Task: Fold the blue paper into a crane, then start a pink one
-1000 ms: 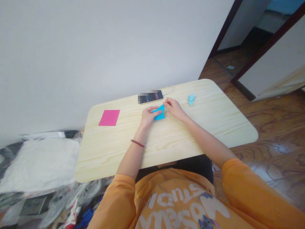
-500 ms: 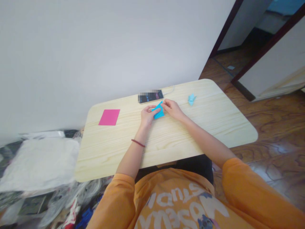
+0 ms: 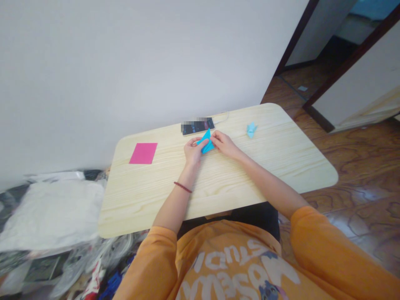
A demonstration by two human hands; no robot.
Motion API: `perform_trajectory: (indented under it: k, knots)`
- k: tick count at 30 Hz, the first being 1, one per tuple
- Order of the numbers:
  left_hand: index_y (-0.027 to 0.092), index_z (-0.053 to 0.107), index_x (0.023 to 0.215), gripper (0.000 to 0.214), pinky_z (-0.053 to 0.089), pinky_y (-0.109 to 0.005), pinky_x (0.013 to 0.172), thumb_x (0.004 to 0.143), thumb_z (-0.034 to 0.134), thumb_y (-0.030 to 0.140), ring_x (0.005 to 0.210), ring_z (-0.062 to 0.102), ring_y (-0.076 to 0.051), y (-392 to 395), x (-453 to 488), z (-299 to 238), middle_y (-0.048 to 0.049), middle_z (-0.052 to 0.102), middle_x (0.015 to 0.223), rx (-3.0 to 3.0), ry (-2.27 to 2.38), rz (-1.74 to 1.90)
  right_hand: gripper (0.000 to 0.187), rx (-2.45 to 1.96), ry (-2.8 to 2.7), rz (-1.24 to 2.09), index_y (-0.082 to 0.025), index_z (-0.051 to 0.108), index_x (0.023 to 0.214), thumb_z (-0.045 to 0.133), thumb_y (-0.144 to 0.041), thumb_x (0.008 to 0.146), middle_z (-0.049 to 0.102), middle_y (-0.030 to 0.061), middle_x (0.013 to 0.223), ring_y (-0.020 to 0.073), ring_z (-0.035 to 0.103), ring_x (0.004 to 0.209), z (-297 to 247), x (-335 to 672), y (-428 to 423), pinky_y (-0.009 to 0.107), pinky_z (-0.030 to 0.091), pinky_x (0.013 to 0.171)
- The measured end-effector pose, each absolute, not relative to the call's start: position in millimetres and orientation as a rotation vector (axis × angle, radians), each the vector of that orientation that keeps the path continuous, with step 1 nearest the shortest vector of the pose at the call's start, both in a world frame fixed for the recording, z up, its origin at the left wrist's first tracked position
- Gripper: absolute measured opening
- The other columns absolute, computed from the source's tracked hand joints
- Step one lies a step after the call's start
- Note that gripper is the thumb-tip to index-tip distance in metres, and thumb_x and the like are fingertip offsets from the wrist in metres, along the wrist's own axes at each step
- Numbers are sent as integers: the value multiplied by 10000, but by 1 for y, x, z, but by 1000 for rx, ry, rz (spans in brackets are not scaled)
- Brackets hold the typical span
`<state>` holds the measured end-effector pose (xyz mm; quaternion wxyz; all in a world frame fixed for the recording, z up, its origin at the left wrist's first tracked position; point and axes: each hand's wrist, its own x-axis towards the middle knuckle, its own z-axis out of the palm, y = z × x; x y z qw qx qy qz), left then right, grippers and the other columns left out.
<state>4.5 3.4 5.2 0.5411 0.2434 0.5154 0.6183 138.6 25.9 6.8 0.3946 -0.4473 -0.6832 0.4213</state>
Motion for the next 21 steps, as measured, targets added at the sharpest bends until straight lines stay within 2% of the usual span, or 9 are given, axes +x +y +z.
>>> perform_trajectory:
  k: [9,16,21]
  knots:
    - [145,616,739,440,461,-218,539,404,891,219,489,573,-93,5,7,1,22,645,563,566,1244,1576,114,-1158,-1766,1076,-210,455,764,493,-288,837,450,-53,608,124,420,593,11,139,24,264,321,606]
    - [145,617,746,420,460,-225,545,425,884,195,495,576,-98,4,8,3,14,652,577,550,1261,1572,147,-1228,-1801,1023,-205,459,713,506,-272,835,471,-47,594,118,423,582,18,139,22,262,316,591]
    - [151,611,770,422,468,-228,571,455,885,213,515,578,-93,5,8,6,30,641,583,525,1257,1580,154,-1218,-1636,1199,-208,460,717,516,-279,841,481,-47,566,106,417,527,15,138,25,237,307,517]
